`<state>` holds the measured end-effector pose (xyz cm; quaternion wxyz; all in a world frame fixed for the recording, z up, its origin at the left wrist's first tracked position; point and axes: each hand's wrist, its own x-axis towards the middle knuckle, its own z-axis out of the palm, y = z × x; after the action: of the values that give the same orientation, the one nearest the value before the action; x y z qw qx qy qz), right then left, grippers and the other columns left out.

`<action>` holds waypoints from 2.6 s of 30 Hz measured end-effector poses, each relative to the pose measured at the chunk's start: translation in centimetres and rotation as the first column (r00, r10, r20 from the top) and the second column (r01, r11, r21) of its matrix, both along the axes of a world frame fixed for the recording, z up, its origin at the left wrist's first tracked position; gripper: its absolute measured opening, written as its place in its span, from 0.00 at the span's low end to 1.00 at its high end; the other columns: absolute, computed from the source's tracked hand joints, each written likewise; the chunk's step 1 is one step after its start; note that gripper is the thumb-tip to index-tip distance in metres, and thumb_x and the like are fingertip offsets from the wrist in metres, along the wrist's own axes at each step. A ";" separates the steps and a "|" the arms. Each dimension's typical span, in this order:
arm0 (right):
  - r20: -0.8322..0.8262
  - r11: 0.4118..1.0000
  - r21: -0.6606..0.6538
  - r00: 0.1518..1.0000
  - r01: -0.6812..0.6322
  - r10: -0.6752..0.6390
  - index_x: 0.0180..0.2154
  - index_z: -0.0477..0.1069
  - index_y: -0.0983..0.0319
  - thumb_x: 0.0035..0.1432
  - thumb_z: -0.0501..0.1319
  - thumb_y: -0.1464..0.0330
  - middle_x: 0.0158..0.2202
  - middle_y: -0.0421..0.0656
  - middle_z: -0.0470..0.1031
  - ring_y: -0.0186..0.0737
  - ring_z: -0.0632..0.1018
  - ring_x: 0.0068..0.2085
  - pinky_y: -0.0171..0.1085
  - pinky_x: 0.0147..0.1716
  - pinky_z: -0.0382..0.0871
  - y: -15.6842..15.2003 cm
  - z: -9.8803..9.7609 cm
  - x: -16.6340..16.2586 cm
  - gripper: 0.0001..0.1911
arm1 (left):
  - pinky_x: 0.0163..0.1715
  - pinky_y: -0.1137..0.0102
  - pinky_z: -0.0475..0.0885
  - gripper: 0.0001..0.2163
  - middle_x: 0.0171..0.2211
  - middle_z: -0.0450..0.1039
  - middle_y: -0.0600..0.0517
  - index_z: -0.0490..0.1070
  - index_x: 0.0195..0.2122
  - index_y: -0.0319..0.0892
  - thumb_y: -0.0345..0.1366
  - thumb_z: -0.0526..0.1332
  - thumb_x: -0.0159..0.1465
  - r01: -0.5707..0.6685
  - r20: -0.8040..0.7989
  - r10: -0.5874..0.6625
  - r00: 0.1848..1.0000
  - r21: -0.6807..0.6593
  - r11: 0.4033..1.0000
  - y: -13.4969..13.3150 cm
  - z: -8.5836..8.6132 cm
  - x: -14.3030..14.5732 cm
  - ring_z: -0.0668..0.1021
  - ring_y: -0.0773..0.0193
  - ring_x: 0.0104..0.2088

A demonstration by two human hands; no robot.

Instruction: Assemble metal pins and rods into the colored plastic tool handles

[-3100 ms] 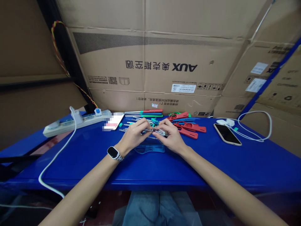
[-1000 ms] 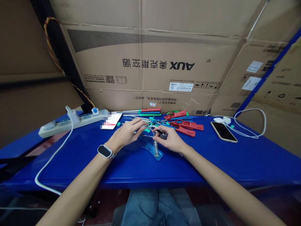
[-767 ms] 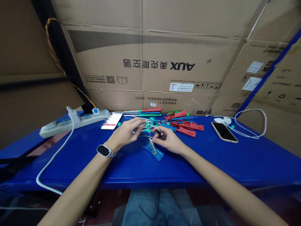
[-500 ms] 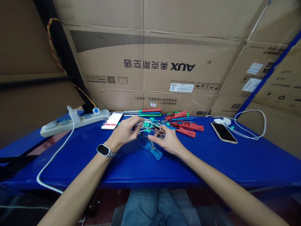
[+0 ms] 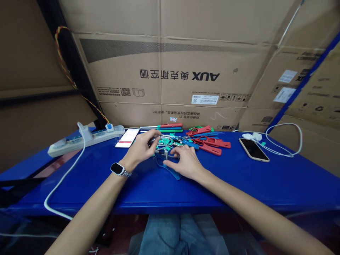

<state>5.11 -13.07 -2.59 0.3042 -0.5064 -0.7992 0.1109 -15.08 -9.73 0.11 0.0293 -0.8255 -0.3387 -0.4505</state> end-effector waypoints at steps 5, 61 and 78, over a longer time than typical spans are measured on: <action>-0.039 0.999 -0.049 0.999 -0.023 0.021 0.30 0.73 0.60 0.57 0.65 0.66 0.38 0.42 0.77 0.45 0.73 0.46 0.43 0.46 0.56 1.0 0.0 -0.9 0.05 | 0.25 0.73 0.63 0.04 0.27 0.70 0.55 0.69 0.40 0.41 0.33 0.56 0.68 0.007 0.033 -0.006 0.999 -0.025 1.000 0.0 0.0 0.3 0.70 0.69 0.24; 0.114 0.986 0.063 0.982 -0.157 0.150 0.45 0.67 0.59 0.64 0.54 0.71 0.41 0.45 0.76 0.45 0.75 0.43 0.44 0.46 0.62 2.4 -0.6 3.2 0.08 | 0.25 0.71 0.63 0.07 0.25 0.71 0.55 0.70 0.39 0.43 0.38 0.55 0.68 0.002 -0.121 -0.059 0.991 -0.424 0.905 -1.3 -2.5 -1.9 0.72 0.65 0.24; 0.232 0.886 0.009 0.862 -0.464 0.450 0.38 0.76 0.60 0.62 0.64 0.63 0.39 0.43 0.77 0.42 0.73 0.44 0.43 0.48 0.57 -1.7 -0.3 -4.4 0.07 | 0.47 0.60 0.71 0.09 0.41 0.71 0.46 0.76 0.44 0.43 0.35 0.57 0.67 0.036 -0.296 -0.133 0.946 -0.312 0.949 1.1 -3.4 -2.5 0.74 0.55 0.44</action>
<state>0.71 -14.77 -2.92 0.1936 -0.3015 -0.9286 0.0962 -17.59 -8.59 -3.27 -0.0637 -0.8951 -0.3584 -0.2576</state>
